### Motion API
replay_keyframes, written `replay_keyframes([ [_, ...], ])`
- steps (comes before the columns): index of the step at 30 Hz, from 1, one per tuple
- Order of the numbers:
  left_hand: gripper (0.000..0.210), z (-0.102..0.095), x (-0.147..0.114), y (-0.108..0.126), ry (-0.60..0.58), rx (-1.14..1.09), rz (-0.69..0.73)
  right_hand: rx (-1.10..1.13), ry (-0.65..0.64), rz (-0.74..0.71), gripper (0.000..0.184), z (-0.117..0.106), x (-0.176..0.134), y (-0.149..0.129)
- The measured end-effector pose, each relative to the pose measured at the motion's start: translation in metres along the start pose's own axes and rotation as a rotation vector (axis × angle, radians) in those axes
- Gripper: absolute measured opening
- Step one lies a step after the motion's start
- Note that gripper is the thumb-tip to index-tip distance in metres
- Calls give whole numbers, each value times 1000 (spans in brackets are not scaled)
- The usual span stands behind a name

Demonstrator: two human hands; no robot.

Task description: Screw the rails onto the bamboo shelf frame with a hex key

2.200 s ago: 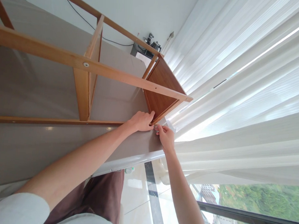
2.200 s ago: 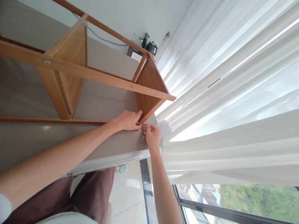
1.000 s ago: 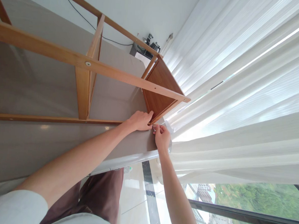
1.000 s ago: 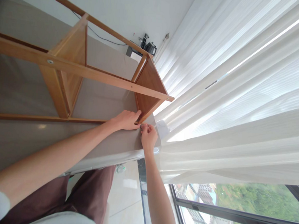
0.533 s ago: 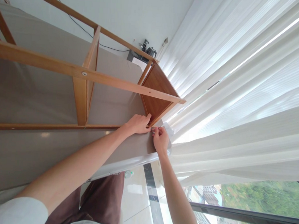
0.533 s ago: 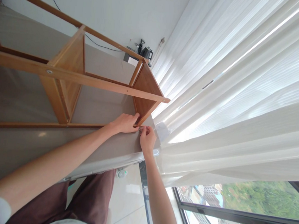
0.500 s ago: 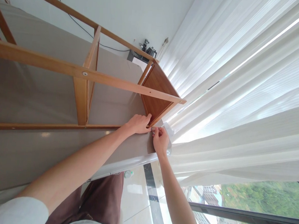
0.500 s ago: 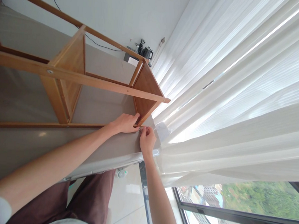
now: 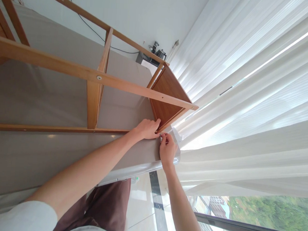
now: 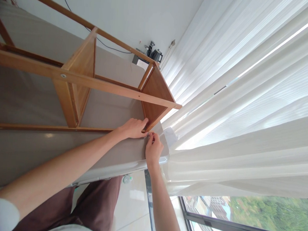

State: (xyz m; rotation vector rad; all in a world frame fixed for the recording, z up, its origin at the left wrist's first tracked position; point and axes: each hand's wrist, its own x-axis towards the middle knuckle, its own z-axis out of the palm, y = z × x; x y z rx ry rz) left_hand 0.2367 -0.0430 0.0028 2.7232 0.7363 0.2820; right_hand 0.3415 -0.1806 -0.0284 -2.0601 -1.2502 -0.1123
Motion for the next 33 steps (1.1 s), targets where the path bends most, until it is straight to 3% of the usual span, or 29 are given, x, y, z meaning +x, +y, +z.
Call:
replay_keyframes([
  [8, 52, 0, 1, -1, -7, -24, -4, -117, -39, -90, 43, 2, -4, -4],
  [21, 46, 1, 0, 0, 18, -6, 19, 69, -9, 157, 36, -4, 8, 4],
  [33, 47, -1, 0, -1, -12, -9, 10, 31, 50, 95, 39, 2, -3, 4],
])
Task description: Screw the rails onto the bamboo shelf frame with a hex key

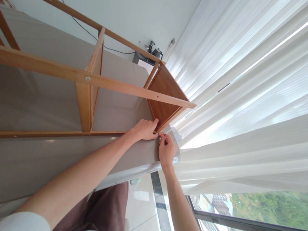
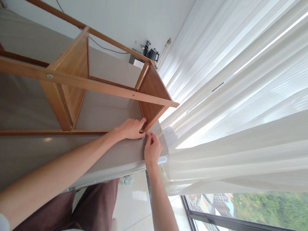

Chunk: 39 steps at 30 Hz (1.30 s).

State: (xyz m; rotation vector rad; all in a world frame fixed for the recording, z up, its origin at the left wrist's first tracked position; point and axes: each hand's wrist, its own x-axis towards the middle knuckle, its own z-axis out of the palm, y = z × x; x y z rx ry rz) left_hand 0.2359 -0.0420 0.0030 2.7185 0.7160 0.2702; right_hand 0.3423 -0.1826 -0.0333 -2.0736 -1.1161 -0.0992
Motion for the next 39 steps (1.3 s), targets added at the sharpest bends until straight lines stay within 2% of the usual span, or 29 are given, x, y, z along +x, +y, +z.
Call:
replay_keyframes([
  [7, 49, 1, 1, 0, 12, -6, -4, -56, -22, -81, 40, 0, -3, -9],
  [20, 52, 3, 1, 1, 15, 9, -5, 29, -10, 14, 42, 1, 4, -4],
  [28, 50, 3, 1, 2, 22, 32, -10, 35, 38, 12, 39, -2, -1, -9],
  [39, 48, 2, 2, 1, 1, 33, -17, -8, -3, -49, 40, 0, -1, -7],
])
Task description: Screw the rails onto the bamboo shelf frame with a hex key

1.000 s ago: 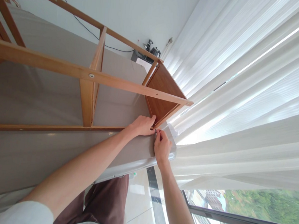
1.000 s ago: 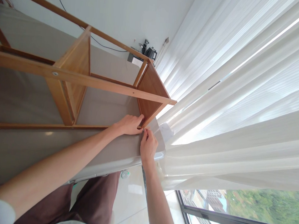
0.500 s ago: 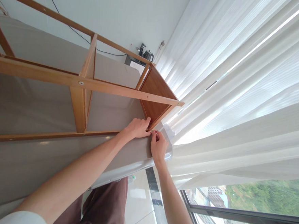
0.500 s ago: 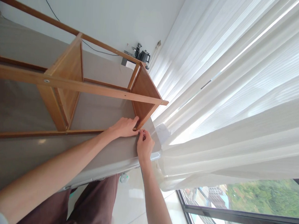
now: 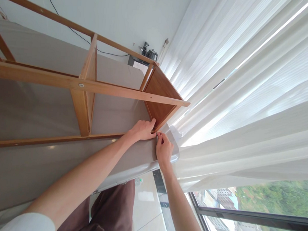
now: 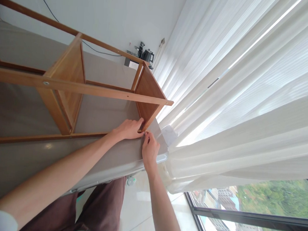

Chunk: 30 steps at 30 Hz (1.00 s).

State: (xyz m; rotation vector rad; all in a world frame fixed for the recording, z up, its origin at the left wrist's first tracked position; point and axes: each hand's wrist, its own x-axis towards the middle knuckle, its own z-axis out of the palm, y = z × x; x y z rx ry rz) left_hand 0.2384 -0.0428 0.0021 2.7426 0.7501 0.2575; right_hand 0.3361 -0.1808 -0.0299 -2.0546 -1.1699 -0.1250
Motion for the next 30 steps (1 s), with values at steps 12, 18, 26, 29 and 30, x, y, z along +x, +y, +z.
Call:
replay_keyframes([
  [12, 51, -2, -1, 0, -3, -34, 8, 26, -12, 75, 45, 0, 7, 2],
  [18, 53, -1, -2, 1, -2, -26, 9, 28, 23, 78, 41, 1, 2, -4],
  [26, 49, -3, -3, -1, -5, -20, 15, 21, 32, 23, 37, 2, -1, -5],
  [29, 46, -3, -3, -2, -3, -32, 22, 14, 50, 13, 37, 3, -1, -5],
  [30, 45, -3, -3, -2, -2, -36, 22, 11, 53, 10, 38, 3, -1, -5],
])
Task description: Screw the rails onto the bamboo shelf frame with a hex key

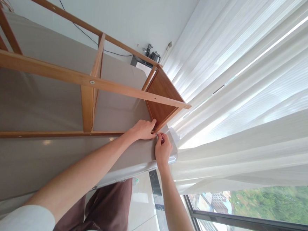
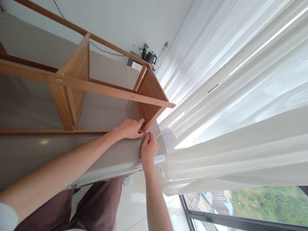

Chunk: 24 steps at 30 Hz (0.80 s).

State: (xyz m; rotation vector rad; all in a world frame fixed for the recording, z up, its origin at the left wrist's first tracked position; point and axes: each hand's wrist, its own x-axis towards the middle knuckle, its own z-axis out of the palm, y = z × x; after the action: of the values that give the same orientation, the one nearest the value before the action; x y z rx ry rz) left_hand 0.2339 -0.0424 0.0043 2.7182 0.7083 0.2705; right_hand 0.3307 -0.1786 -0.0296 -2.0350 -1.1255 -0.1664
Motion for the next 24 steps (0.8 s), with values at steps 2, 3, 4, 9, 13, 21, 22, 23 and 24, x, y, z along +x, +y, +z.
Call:
replay_keyframes([
  [2, 44, 0, 0, 0, 2, -9, -1, -7, 1, -4, 39, 0, 0, 0],
  [3, 44, 0, -1, 0, 2, -13, 0, -11, 0, -4, 39, 0, -1, 0],
  [4, 45, -1, -1, 0, 2, -17, 0, -16, 0, -2, 40, 0, -1, 0],
  [9, 46, -1, 0, 0, 3, -29, 1, -40, 6, 17, 41, -1, -2, 0],
  [13, 48, 0, 0, -1, 6, -31, -5, -39, -3, 21, 40, -1, -2, 0],
  [21, 51, 5, 3, 0, -10, -36, -38, -18, -24, 44, 41, -2, 3, 0],
  [22, 52, 5, 3, 0, -10, -35, -38, -13, -31, 45, 41, -2, 4, 1],
  [23, 53, 5, 3, 1, -9, -34, -38, -8, -37, 45, 41, -2, 5, 2],
  [24, 54, 5, 3, 1, -9, -31, -39, -3, -44, 45, 41, -2, 5, 3],
])
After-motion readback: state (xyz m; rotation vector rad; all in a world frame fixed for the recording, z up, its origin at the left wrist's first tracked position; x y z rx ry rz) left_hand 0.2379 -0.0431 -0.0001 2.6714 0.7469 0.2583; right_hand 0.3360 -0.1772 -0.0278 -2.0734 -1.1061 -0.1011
